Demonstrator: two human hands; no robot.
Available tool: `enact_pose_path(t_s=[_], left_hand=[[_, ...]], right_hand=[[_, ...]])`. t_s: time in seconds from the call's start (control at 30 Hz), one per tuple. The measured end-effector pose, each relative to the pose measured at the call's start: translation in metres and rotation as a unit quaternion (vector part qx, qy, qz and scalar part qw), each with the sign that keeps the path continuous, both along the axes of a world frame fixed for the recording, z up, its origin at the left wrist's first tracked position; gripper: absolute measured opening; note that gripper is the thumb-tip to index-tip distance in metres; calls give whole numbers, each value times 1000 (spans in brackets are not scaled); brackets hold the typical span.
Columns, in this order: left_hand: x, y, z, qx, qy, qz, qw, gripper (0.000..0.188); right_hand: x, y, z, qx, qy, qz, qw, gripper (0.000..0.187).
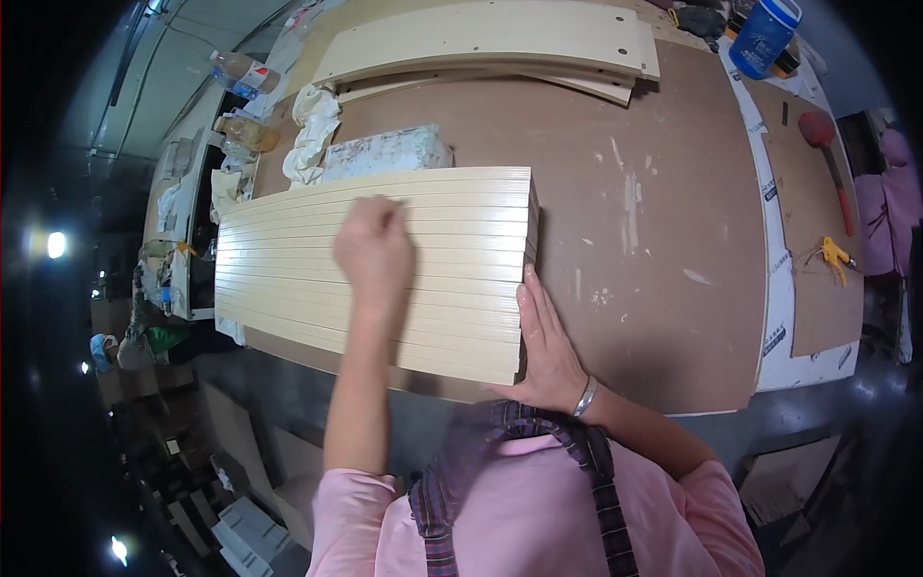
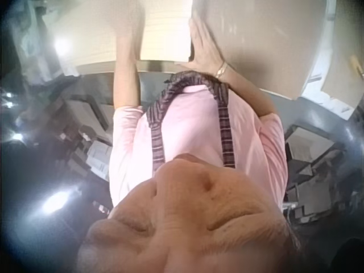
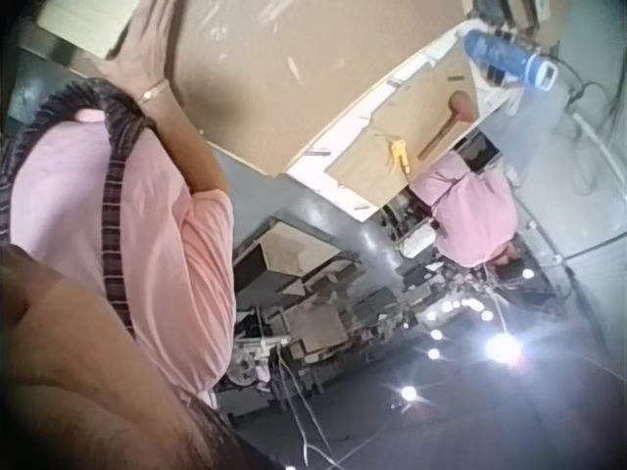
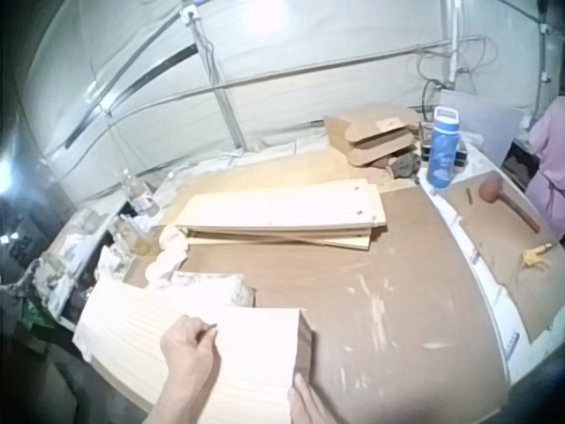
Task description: The person scrapes residue from a slatted wooden panel and then applies a liquid from a bottle to a cloth to wipe the surface and edges.
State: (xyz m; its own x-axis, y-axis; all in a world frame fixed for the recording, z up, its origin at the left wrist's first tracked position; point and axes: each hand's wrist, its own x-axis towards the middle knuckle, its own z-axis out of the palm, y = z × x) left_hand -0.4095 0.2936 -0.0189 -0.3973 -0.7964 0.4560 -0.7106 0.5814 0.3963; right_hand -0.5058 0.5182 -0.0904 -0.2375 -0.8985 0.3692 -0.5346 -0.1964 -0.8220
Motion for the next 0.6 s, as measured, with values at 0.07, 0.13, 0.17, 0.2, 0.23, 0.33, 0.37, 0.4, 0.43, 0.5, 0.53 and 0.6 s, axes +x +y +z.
enact_pose_path(t_s=[0.07,0.13,0.17,0.2,0.23,0.33,0.37,0.4,0.43,0.5,0.53,0.6], left_hand=[[-34,38,7,-3,-39,-121,992,7],[-46,41,16,-10,-28,-152,988,9],[-48,33,15,-7,-3,-131,991,10],[-48,19,15,5,-2,-93,996,10],[-43,8,13,26,-4,-53,998,10],[-62,24,4,-1,-15,-71,997,7],[-73,38,4,-24,-20,-101,994,7],[-80,48,13,-31,-81,-106,991,6],[-79,43,12,-17,-57,-81,995,6],[-67,22,11,10,-9,-34,999,7],[-59,14,15,43,-12,1,999,10],[-61,24,11,38,-4,-30,999,10]], right_hand=[[2,-2,-18,-34,4,-20,999,126],[4,-4,-27,-59,8,-28,998,125],[6,-2,-29,-63,8,-29,998,126],[6,-7,-32,-74,12,-34,997,126],[8,-7,-35,-77,11,-35,996,126],[10,-11,-43,-92,3,-41,995,124],[10,-12,-45,-96,-1,-45,994,124],[11,-12,-46,-100,-7,-46,994,124],[11,-12,-47,-103,-13,-48,993,123],[10,-12,-49,-110,-20,-42,993,121],[11,-14,-49,-118,-24,-41,992,121],[15,-14,-50,-123,-37,-37,991,120]])
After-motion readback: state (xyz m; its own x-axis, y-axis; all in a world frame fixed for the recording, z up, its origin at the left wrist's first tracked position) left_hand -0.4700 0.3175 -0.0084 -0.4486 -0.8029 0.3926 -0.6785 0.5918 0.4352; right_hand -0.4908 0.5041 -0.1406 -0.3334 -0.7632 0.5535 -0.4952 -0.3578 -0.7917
